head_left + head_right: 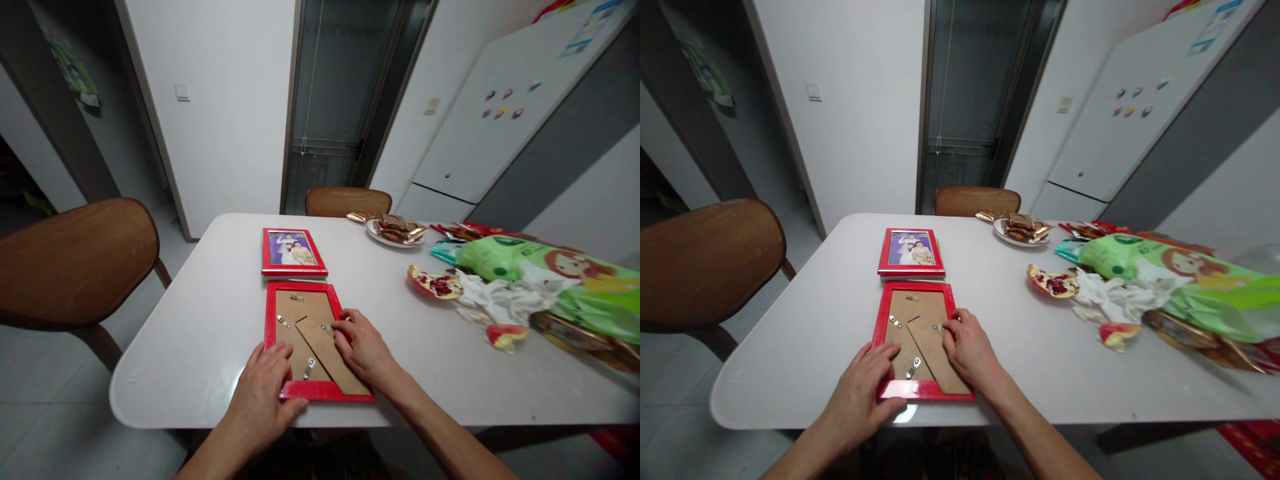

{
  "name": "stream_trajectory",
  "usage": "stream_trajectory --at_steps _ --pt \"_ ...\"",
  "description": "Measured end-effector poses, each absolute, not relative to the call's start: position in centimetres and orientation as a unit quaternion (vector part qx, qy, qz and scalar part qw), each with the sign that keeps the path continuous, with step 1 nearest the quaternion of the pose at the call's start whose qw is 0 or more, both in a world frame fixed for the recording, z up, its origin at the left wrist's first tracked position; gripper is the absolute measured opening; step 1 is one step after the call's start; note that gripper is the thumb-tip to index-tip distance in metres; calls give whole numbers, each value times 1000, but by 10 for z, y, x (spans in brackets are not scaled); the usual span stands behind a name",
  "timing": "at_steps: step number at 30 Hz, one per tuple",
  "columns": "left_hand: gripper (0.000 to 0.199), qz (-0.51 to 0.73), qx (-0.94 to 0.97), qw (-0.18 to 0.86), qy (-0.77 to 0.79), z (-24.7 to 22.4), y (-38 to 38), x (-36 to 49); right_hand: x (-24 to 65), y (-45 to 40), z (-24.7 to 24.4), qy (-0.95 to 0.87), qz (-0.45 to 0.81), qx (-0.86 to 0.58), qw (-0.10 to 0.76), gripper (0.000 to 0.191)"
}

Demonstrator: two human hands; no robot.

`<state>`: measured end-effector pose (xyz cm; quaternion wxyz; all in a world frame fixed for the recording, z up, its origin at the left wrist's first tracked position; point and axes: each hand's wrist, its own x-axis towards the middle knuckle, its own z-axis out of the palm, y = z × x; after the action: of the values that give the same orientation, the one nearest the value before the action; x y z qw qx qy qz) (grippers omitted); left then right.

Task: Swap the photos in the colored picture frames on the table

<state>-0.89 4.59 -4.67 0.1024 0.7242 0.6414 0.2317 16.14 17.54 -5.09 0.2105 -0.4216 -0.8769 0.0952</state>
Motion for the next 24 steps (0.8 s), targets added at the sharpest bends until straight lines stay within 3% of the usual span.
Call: stream_trajectory --at_steps 4,12,24 --pt "22 239 724 107 638 -49 46 -9 157 147 -45 -901 77 -352 241 24" --pt "20 243 722 111 638 -49 45 -10 152 114 -43 -944 135 -225 199 19" --pt "23 259 715 124 637 -52 44 -10 106 150 -44 -915 141 -301 228 27"
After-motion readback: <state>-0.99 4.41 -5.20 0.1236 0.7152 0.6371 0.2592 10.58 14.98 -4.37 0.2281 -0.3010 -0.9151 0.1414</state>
